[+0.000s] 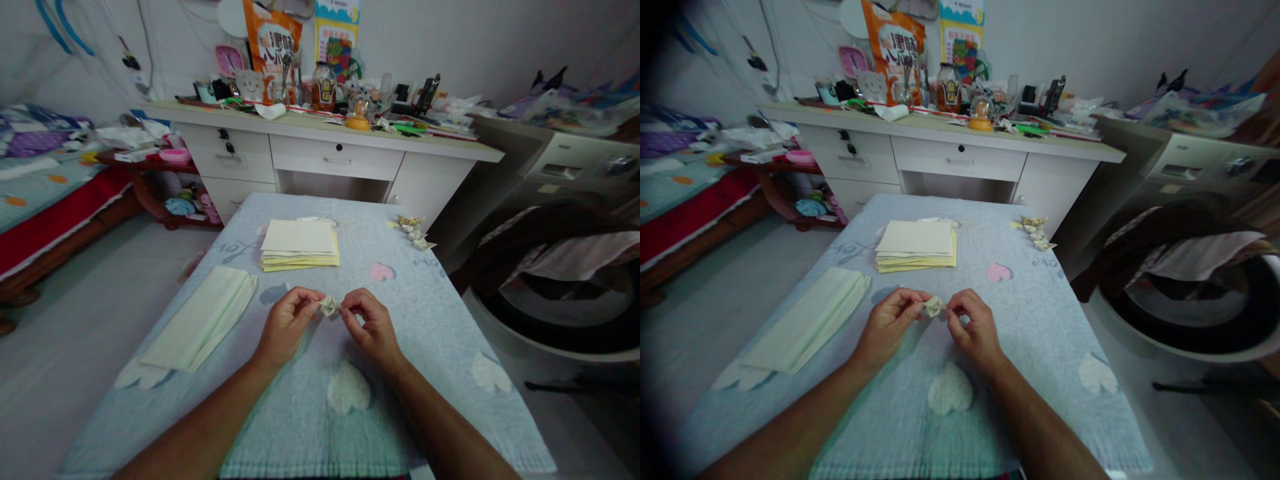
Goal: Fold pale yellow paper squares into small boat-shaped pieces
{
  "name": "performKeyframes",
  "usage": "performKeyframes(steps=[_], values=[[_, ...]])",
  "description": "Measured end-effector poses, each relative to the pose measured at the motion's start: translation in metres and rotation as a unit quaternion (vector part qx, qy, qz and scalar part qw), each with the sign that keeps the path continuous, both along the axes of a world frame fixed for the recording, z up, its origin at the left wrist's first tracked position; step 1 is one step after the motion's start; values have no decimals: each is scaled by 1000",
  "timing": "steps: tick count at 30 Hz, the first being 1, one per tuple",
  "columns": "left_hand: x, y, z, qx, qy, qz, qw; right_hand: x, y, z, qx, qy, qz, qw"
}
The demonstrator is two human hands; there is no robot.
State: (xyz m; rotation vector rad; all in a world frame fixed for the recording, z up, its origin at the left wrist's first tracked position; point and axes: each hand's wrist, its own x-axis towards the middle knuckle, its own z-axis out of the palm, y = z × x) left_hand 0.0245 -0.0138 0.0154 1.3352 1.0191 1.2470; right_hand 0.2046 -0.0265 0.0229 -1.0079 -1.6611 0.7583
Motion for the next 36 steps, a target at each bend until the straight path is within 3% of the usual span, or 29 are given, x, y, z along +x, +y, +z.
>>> performKeyframes(steps=[11,14,19,24,29,36], values=[[1,2,5,-127,-196,-7,972,0,3,-1,-112,164,26,980],[2,3,2,-114,-158,1,981,-2,2,-3,-138,159,26,977],[4,1,-1,-52,-44,8,998,-4,0,-7,-98,12,4,995],[5,-3,-1,-23,-5,4,1000,-6,3,-6,-80,-84,24,993],[6,-3,1,-30,-26,-2,999,-7,5,-4,-102,-32,45,993],[8,0,0,-111,-128,-11,985,-5,8,-15,-192,89,51,976]])
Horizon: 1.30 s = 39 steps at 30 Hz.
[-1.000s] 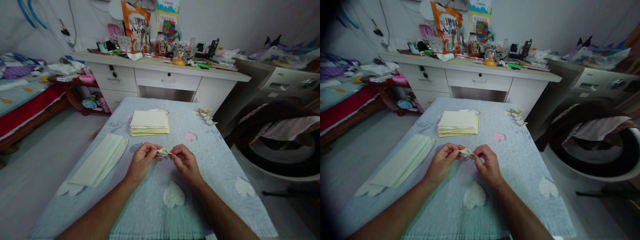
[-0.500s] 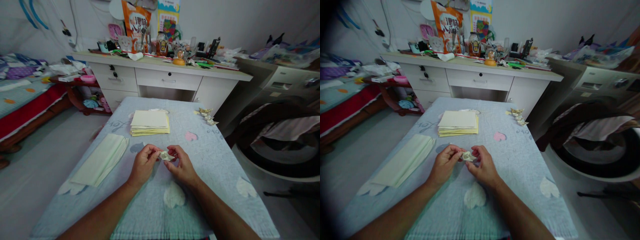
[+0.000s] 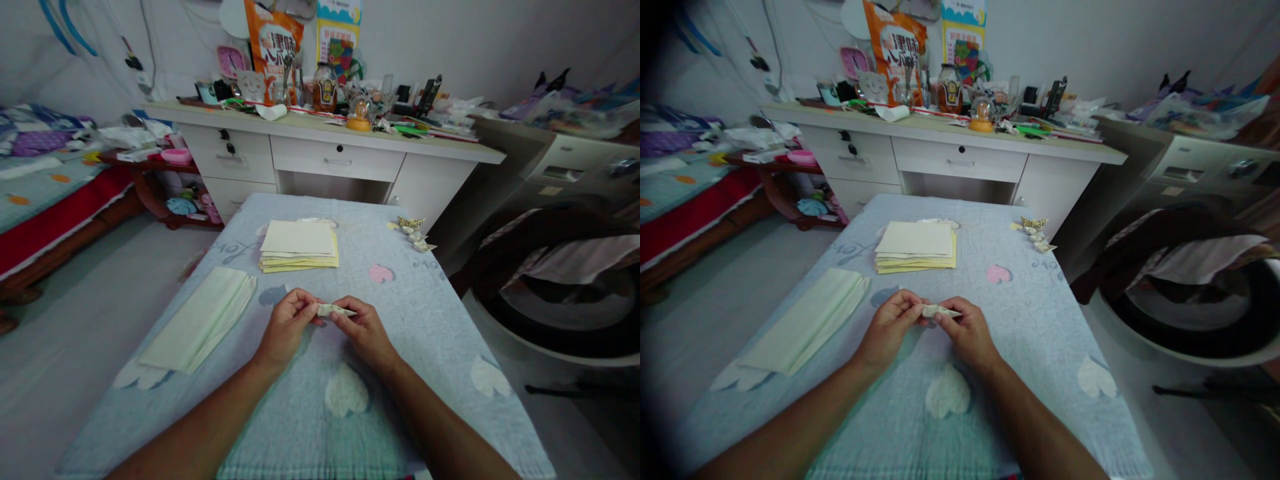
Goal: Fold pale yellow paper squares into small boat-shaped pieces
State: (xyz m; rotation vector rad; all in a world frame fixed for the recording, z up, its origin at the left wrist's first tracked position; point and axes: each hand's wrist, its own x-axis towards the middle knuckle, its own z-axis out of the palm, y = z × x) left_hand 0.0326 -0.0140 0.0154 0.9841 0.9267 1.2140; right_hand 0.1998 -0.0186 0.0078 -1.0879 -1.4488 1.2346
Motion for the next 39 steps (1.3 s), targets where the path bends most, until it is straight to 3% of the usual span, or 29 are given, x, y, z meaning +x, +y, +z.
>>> performKeyframes(steps=[4,11,17,22,26,32,39], values=[[0,0,0,1,9,-19,1000,2,1,-3,-7,-1,-7,1000],[-3,4,-3,4,172,-42,984,1,1,6,-31,-18,36,999],[-6,5,-1,12,163,-32,986,8,4,4,-40,-46,26,998],[-7,5,-4,5,134,-72,988,9,3,3,-23,-74,27,997],[-9,6,-5,3,170,-112,979,7,2,8,-9,-71,27,997],[-10,4,-3,67,230,-86,967,3,-1,7,-36,-63,34,997],[-10,0,7,121,257,-66,957,4,-1,10,53,-75,17,996]])
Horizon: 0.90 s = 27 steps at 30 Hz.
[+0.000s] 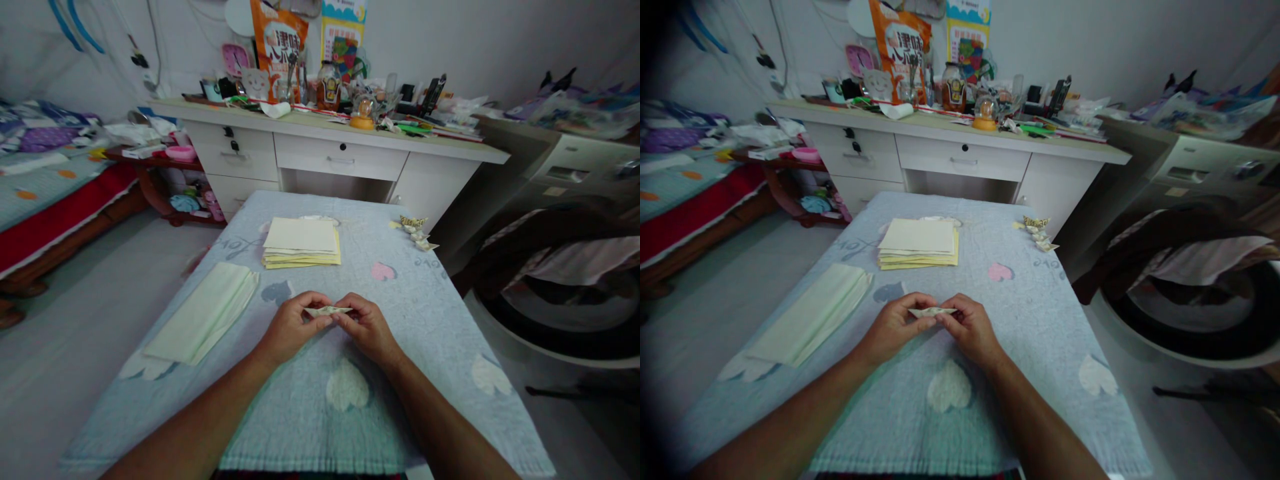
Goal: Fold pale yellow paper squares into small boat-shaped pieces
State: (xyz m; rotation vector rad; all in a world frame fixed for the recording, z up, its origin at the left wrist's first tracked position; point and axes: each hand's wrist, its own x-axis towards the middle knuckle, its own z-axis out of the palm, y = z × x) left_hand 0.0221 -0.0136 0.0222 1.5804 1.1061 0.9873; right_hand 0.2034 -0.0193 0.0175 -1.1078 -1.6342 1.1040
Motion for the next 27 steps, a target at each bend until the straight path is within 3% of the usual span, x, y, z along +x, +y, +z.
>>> performKeyframes(steps=[2,8,11,15,20,27], values=[[0,0,1,25,11,8,1000,0,-1,2,20,-7,0,1000],[2,-2,3,125,67,15,990,-2,-4,0,-41,73,30,996],[3,-3,2,138,80,16,987,-2,-4,-2,-46,102,31,993],[2,-8,4,99,20,24,995,-1,-5,-2,-53,108,27,992],[0,-10,6,20,-84,-24,996,0,-6,2,-41,92,14,995],[2,-5,-4,-30,-56,-23,998,-1,-7,2,-53,109,25,992]])
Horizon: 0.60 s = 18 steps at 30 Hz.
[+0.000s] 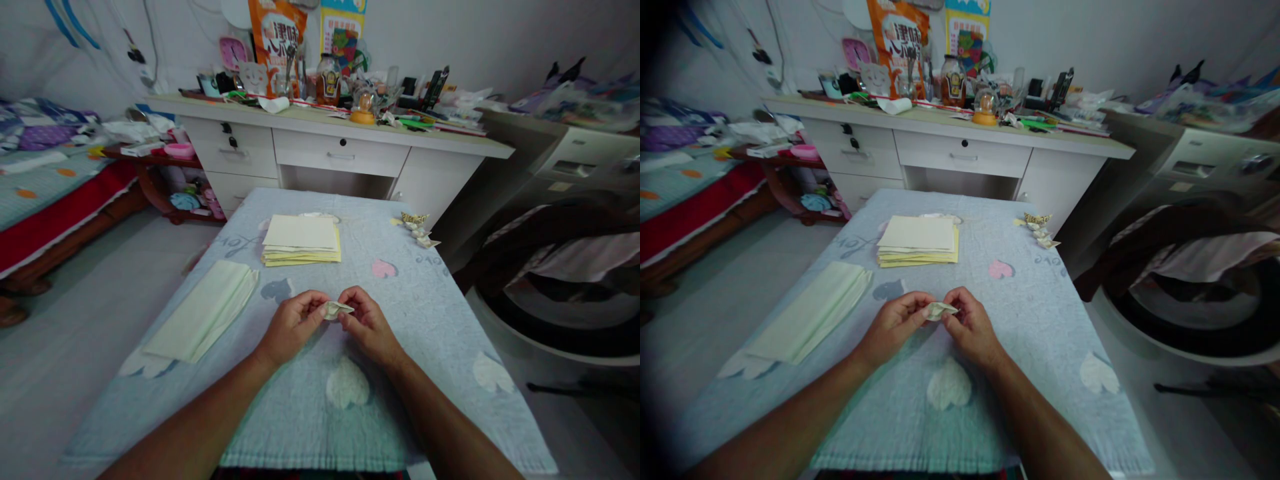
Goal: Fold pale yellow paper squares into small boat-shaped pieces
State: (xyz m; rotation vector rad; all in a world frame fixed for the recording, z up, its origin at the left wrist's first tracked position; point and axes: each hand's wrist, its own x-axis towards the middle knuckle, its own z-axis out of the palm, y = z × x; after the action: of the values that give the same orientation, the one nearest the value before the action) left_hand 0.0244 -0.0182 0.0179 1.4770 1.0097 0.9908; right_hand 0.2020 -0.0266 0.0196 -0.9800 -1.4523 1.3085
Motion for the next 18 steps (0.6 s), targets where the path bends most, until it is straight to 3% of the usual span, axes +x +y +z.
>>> performKeyframes(steps=[5,11,18], values=[[2,-2,4,67,86,10,994,-2,1,-2,-55,15,-16,998],[5,-5,8,166,169,41,971,-5,1,-6,-69,0,-17,997],[4,-5,8,151,170,20,974,-5,3,-9,-87,-26,-22,996]])
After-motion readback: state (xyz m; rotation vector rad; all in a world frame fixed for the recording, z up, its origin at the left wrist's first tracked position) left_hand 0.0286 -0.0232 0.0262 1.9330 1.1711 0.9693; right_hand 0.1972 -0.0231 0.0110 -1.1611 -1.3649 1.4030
